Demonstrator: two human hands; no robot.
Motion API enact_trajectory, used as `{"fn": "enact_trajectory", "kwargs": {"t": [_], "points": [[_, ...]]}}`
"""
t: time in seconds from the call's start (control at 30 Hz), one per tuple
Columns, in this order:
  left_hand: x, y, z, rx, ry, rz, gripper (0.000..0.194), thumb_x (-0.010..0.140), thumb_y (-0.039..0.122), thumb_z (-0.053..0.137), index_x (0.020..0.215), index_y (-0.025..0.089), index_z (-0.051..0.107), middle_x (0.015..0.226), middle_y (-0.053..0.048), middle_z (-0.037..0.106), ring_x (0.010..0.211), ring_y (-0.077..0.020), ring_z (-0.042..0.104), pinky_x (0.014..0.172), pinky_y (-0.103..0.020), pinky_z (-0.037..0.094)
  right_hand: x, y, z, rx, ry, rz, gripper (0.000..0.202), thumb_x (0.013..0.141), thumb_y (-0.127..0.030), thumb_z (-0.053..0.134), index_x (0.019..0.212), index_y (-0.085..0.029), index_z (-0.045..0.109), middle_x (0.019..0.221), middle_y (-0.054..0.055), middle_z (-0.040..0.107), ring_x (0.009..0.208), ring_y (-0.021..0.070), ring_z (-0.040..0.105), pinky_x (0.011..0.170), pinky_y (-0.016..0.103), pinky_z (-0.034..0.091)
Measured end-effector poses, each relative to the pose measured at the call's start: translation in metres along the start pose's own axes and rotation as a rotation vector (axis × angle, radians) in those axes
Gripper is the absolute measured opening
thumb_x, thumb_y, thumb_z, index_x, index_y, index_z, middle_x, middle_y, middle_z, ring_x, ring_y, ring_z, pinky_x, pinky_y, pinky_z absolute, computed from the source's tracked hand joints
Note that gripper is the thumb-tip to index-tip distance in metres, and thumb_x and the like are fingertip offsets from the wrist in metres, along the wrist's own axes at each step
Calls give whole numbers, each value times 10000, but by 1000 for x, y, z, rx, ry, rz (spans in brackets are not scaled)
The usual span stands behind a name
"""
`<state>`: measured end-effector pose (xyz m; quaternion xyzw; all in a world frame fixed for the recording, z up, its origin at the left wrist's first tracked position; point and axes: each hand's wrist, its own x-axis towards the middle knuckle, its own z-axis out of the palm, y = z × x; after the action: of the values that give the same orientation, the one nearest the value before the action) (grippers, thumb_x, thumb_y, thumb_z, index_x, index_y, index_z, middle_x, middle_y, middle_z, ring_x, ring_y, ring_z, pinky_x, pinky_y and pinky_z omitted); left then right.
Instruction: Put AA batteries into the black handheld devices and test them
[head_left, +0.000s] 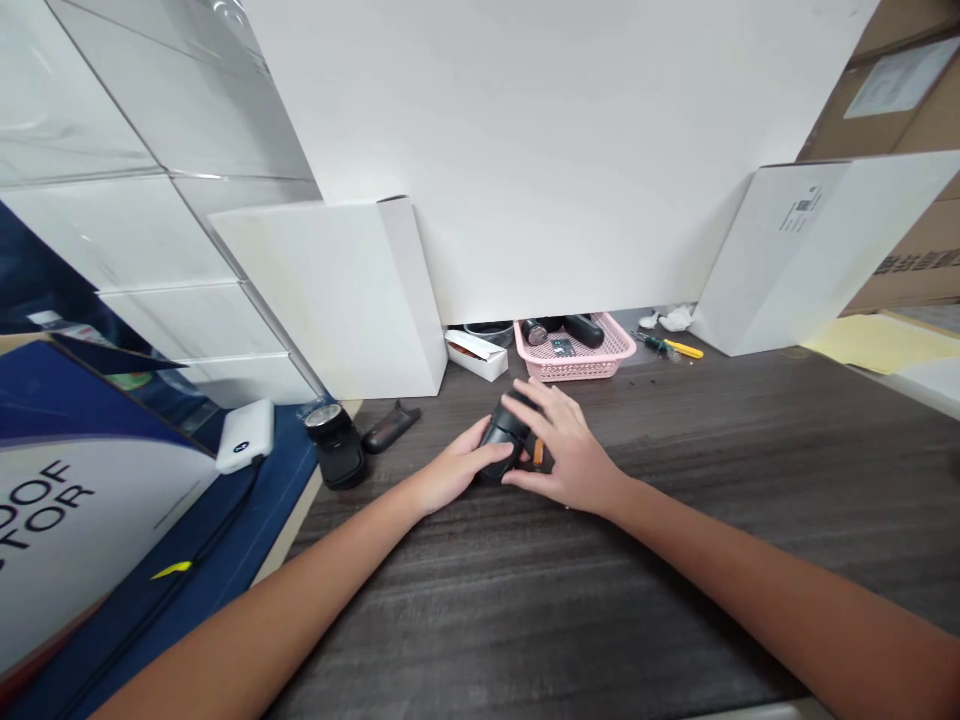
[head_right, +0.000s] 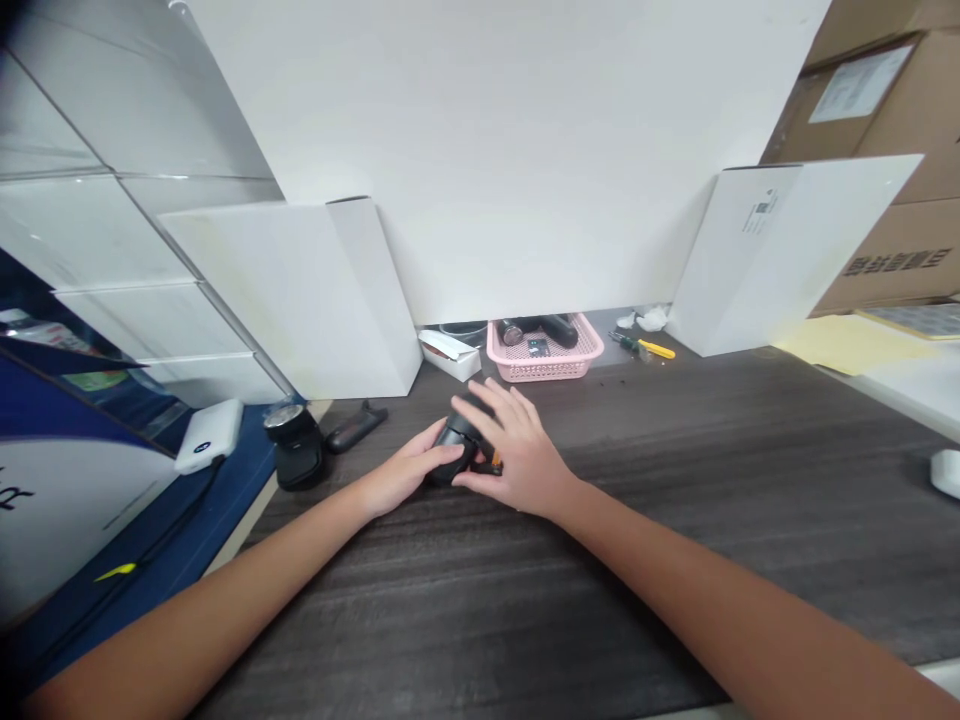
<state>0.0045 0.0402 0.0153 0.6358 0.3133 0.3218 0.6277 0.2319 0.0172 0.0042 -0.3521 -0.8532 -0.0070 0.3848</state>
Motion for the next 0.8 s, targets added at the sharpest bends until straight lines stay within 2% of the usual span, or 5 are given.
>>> {"fn": "enact_trajectory", "kwargs": {"t": [0.1,0.23,0.4,0.53,0.8], "points": [[1,-2,1,-111,8,-31,431,979,400,696,1333,186,579,1156,-118,743,857,-220,735,816,-346,564,-4,7,8,106,89,223,918,905,-536,760,1658,-276,303,1679,149,386,1569,339,351,1256,581,313],[1,-1,0,-133,41,-36,523,922,390,764,1360,197,552,1147,-120,719,868,-227,739,706,-299,557,-7,18,19,210,50,383,825,936,-523,718,1625,-271,340,1595,150,502,1479,333,479,1201,580,371],[2,-2,2,-104,74,-34,617,915,422,764,1432,194,516,952,-65,715,792,-213,727,656,-286,555,-7,20,21,210,42,339,687,962,-443,694,1566,-254,429,1532,142,573,1418,321,536,1170,555,392],[-1,-3,9,18,133,-2,545,924,521,745,1313,183,567,949,-60,704,731,-203,724,599,-267,535,-7,17,17,221,58,335,650,961,-424,696,1543,-254,461,1498,133,603,1384,319,563,1159,556,408],[-17,9,13,555,267,195,396,912,464,767,1203,213,669,901,-45,713,806,-244,660,743,-299,472,-8,14,11,419,32,287,819,988,-428,668,1685,-287,261,1584,119,530,1415,289,554,1176,510,469]]}}
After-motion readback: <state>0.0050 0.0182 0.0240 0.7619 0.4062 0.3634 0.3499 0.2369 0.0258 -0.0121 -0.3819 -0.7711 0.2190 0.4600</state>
